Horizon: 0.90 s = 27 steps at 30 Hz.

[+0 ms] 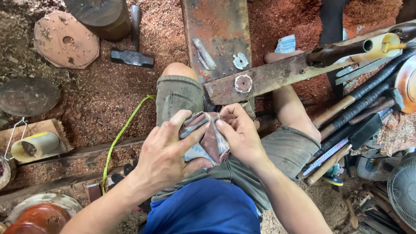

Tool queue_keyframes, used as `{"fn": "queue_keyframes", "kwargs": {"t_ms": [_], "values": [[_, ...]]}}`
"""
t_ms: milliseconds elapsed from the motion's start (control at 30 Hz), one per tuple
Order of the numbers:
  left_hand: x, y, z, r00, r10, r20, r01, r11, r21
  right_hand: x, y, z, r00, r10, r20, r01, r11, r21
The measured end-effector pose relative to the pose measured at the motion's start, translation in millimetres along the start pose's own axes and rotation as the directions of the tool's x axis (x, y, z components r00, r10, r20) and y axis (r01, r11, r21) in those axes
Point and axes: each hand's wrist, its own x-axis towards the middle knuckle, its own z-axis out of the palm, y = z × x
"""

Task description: The person is sanding a small wooden piece using sandpaper and later preparing it for assembly or further processing.

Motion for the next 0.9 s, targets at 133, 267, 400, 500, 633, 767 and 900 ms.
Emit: {"fn": "queue_keyframes", "kwargs": {"t_ms": [133,267,400,500,633,767,900], "values": [[-3,2,-1,0.998,-0.054,0.028,0.052,0.997,0.049,-6,-11,7,0.985,-0.154,-0.077,0.171,0.918,0.358],[-2,4,-2,0.996,-0.081,0.034,0.079,0.996,0.037,-16,-39,4,0.962,-0.247,-0.118,0.272,0.821,0.502],[-1,4,1,0.996,-0.087,0.022,0.086,0.996,0.029,-34,-74,19,0.951,-0.251,-0.181,0.272,0.957,0.101],[-4,1,6,0.996,-0.079,0.027,0.078,0.995,0.055,-37,-94,23,0.798,-0.595,0.094,0.556,0.667,-0.496],[-3,0,5,0.991,-0.13,0.028,0.131,0.991,-0.04,-33,-54,11,0.869,-0.493,0.031,0.484,0.837,-0.256],[-3,-5,7,0.985,-0.169,0.024,0.17,0.971,-0.169,-33,-44,2,0.919,-0.393,-0.02,0.393,0.919,-0.028],[-14,-15,18,0.969,-0.239,0.07,0.249,0.929,-0.274,-37,-18,-1,0.943,-0.331,-0.023,0.332,0.936,0.114]]}}
